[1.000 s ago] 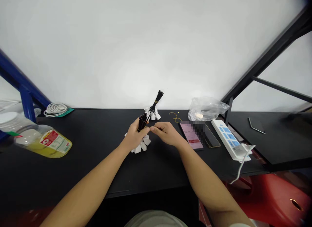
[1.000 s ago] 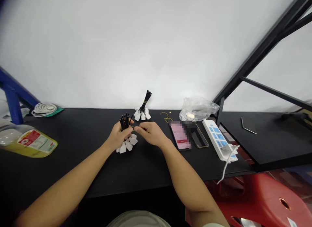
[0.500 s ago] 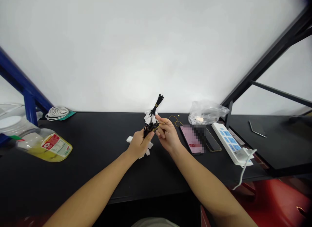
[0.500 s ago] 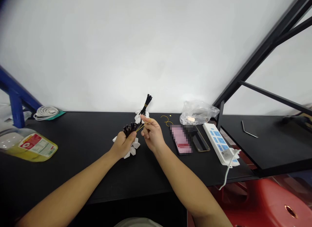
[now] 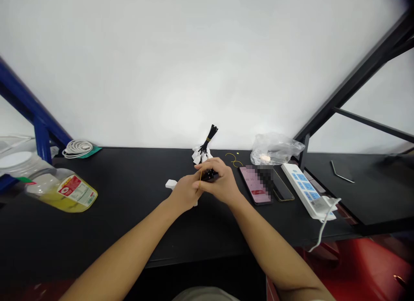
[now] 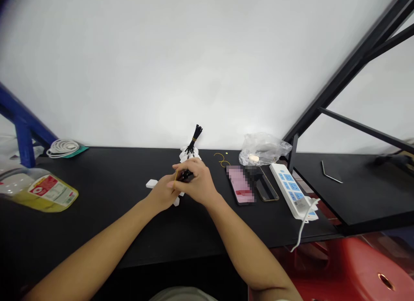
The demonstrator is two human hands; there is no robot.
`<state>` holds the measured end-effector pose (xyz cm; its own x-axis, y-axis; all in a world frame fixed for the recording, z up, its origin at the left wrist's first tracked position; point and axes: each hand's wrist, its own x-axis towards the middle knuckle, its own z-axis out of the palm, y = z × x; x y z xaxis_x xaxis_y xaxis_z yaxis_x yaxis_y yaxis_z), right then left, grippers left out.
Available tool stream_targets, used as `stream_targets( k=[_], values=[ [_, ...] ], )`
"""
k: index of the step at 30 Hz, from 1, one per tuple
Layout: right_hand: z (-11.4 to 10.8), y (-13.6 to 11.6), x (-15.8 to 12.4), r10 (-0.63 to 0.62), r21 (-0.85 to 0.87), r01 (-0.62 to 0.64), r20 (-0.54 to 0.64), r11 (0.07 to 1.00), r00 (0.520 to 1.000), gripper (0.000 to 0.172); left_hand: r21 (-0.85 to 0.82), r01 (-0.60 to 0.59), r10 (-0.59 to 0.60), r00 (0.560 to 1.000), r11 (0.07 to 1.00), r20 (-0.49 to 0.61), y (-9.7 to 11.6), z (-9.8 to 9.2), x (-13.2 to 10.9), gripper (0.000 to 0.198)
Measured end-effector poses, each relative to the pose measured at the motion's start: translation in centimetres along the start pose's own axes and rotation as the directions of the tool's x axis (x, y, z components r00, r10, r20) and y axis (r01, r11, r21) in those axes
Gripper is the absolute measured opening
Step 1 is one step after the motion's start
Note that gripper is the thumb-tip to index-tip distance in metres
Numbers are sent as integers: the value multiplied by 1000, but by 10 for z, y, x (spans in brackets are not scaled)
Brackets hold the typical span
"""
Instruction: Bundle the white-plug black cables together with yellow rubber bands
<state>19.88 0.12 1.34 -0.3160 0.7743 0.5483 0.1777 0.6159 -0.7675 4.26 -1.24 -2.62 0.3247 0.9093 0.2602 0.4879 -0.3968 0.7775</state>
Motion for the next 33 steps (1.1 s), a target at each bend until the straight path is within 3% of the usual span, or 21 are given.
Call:
stream_targets(
  k=[4, 8, 12, 15, 18, 20, 22, 25, 27, 30, 33],
  values=[
    [-4, 6, 0, 213, -151, -205, 36, 967, 976, 47, 43, 37, -36, 999, 998, -20, -3, -2, -1, 27],
    [-9, 12, -1, 332, -130, -317, 119, 940, 936, 60, -28, 70, -73, 993, 997, -98, -8, 2, -2, 29],
    [-12, 17, -2, 312, 57, -332, 226, 942, 923, 55, -238, 50, -85, 986, 970, -141, -8, 2, 1, 33],
    [-15, 21, -2, 311, 215, -372, 269, 903, 912, 48, -525, 41, -204, 945, 850, -256, -7, -3, 6, 35],
    [-19, 21, -2, 306, 401, -451, 375, 797, 875, 39, -705, 3, -294, 910, 709, -292, -8, -6, 10, 39],
    [-20, 19, -3, 279, 518, -488, 431, 703, 858, 32, -746, 12, -307, 916, 666, -260, -9, -3, 11, 42],
    [-17, 19, -2, 293, 634, -459, 355, 623, 888, 26, -747, 23, -272, 938, 665, -214, -8, 2, 8, 44],
    [-7, 25, 1, 398, 765, -305, 70, 567, 915, 20, -638, 10, -166, 968, 770, -186, -4, 13, 1, 41],
    [2, 30, 3, 467, 800, -241, -55, 550, 882, 22, -505, -1, -111, 975, 863, -191, -1, 17, -4, 36],
    [15, 37, 4, 541, 805, -218, -146, 551, 828, 30, -336, -22, -41, 983, 942, -181, 2, 18, -8, 30],
    [25, 36, 1, 530, 727, -176, -291, 664, 797, 32, -282, -56, 10, 987, 958, -162, 2, 15, -8, 28]
  ],
)
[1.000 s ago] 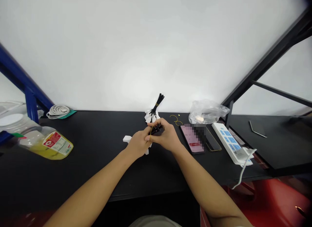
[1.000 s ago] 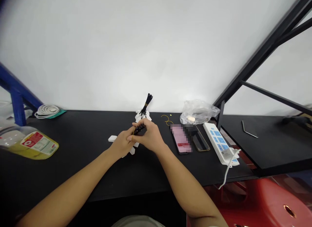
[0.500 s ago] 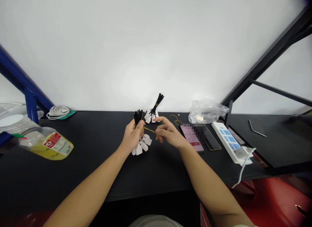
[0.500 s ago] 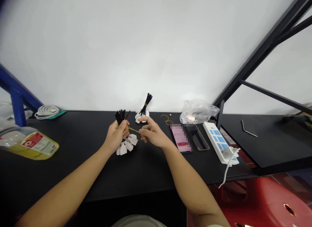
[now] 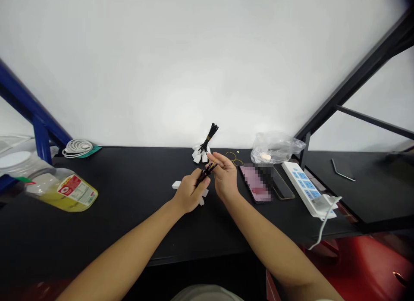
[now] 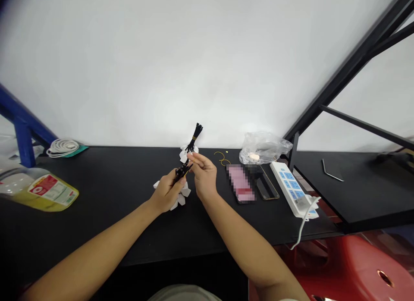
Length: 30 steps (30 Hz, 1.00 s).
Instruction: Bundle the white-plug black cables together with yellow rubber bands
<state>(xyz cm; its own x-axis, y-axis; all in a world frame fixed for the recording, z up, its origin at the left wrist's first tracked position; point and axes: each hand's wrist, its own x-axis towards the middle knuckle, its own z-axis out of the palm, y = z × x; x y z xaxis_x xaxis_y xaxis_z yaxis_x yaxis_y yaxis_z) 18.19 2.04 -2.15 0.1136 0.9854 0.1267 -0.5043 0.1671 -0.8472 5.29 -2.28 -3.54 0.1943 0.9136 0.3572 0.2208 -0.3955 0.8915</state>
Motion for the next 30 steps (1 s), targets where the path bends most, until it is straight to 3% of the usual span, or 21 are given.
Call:
stream_targets(
  k=[4, 8, 12, 16, 21, 26, 30],
  values=[
    [3, -1, -8, -157, -125, 154, -17, 980, 987, 32, -32, -43, 43, 999, 999, 19, -2, -2, -1, 30],
    [0, -3, -9, -168, -111, 170, 27, 979, 985, 38, -37, -100, 102, 994, 994, 38, -5, -2, -1, 35],
    [-4, -6, -6, -180, -63, 191, 143, 980, 973, 56, 4, -65, 65, 998, 998, 12, -7, -3, 1, 37],
    [-7, -16, -5, -176, -89, 207, 278, 974, 944, 68, 178, -74, 59, 995, 981, 86, -3, -6, 5, 32],
    [-6, -26, -12, -106, -235, 246, 485, 940, 868, 59, 306, -84, 44, 990, 949, 134, 0, -8, 6, 32],
    [-6, -26, -11, -30, -359, 221, 468, 907, 883, 51, 244, -55, 34, 995, 968, 90, 0, -9, 6, 31],
    [-8, -30, -6, -15, -554, 288, 445, 782, 896, 44, 174, 70, -80, 995, 982, 54, 2, -8, 7, 34]
  ],
)
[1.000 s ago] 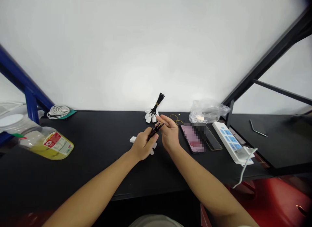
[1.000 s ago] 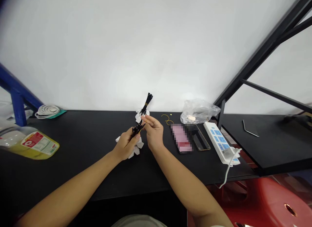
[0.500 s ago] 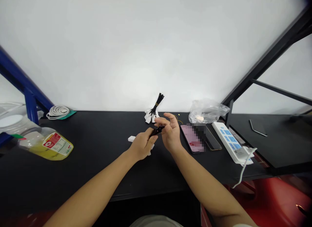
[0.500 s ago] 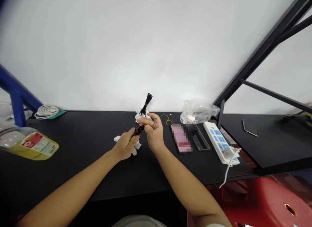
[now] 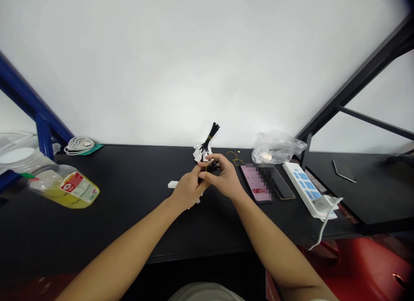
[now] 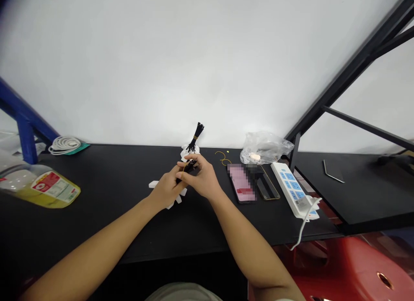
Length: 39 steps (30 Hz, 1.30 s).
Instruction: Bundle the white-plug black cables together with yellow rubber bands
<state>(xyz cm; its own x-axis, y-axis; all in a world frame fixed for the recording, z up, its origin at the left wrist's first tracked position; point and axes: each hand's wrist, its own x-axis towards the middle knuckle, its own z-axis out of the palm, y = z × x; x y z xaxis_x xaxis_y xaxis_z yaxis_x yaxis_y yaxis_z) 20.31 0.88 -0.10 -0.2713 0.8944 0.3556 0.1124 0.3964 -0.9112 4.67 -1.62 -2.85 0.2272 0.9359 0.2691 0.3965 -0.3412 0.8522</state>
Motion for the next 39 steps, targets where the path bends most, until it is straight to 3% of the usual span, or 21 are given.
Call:
stream_targets(
  k=[5, 8, 10, 13, 16, 19, 23, 25, 27, 30, 34, 39],
  values=[
    [-4, -1, -1, -36, -232, 18, -73, 973, 997, 47, -161, 107, -119, 990, 981, -70, 0, 3, -1, 54],
    [-3, 1, -2, -34, -278, 11, -76, 961, 997, 53, -201, 101, -116, 991, 974, -64, -1, 3, -2, 49],
    [-3, 2, -3, -12, -203, 5, -34, 979, 999, 60, -223, 72, -84, 996, 972, -43, -1, 1, -2, 46],
    [-6, 6, -2, 37, 45, -42, 111, 998, 993, 77, -343, 54, -71, 997, 938, -37, 0, -1, 1, 37],
    [-9, 10, 0, 65, 230, -130, 271, 965, 960, 85, -590, 77, -162, 983, 804, -92, -3, -3, 8, 22],
    [-8, 9, 1, 85, 310, -178, 291, 934, 953, 73, -733, 76, -203, 975, 676, -86, -5, -5, 12, 15],
    [-4, 2, 0, 107, 531, -266, 311, 805, 944, 36, -724, 88, -178, 983, 684, -50, -4, 0, 10, 26],
    [-1, 1, 1, 141, 682, -273, 243, 679, 960, 26, -653, 59, -121, 991, 755, -50, -2, 5, 7, 30],
    [2, 2, 3, 226, 792, -236, 127, 563, 966, 27, -568, 18, -73, 995, 823, -73, -1, 10, 4, 32],
    [8, 8, 5, 347, 843, -203, 21, 497, 938, 32, -451, -8, -58, 990, 892, -132, -1, 14, 1, 34],
    [13, 15, 8, 331, 778, -90, -156, 621, 931, 37, -307, -23, -20, 990, 951, -136, -2, 16, -3, 35],
    [21, 19, 6, 189, 511, 43, -393, 858, 900, 31, -321, -44, 4, 992, 946, -127, -2, 19, -5, 37]
  ],
)
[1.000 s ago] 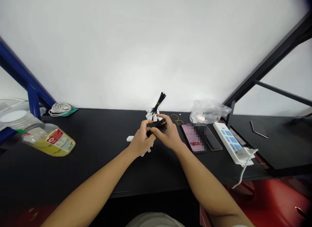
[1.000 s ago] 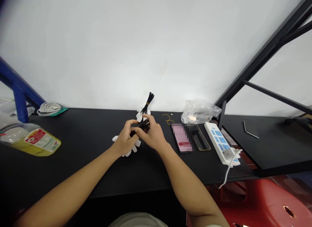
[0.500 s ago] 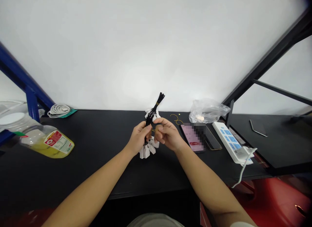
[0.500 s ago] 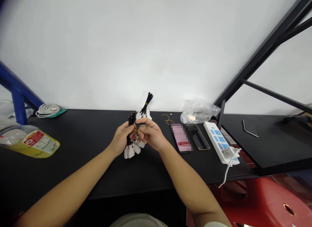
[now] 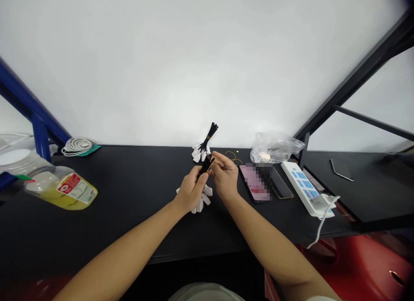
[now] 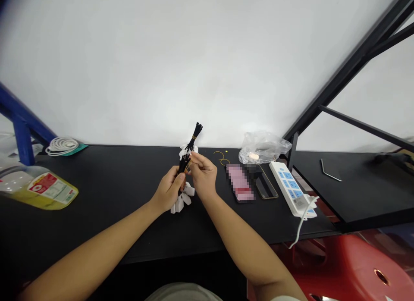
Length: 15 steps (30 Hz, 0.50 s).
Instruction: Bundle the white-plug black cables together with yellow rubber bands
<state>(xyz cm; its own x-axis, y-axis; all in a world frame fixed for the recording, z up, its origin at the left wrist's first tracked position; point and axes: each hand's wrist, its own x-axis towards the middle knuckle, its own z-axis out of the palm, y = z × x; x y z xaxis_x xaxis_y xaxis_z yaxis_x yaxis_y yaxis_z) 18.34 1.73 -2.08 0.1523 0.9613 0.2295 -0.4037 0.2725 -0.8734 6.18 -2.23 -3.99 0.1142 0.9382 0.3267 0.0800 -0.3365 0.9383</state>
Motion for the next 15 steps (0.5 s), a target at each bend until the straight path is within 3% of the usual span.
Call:
stream_targets(
  k=[4, 8, 15],
  values=[
    [2, 1, -3, -101, -34, 103, 51, 994, 994, 30, 82, -73, 76, 997, 994, -29, 2, -5, -1, 35],
    [-2, -1, -2, -160, -16, 162, 78, 987, 984, 39, 171, -119, 119, 993, 978, 7, 6, -9, -1, 33],
    [-6, -9, 0, -148, 119, 124, 217, 985, 965, 68, 201, -140, 124, 988, 969, 90, 6, -10, 0, 32]
  ],
)
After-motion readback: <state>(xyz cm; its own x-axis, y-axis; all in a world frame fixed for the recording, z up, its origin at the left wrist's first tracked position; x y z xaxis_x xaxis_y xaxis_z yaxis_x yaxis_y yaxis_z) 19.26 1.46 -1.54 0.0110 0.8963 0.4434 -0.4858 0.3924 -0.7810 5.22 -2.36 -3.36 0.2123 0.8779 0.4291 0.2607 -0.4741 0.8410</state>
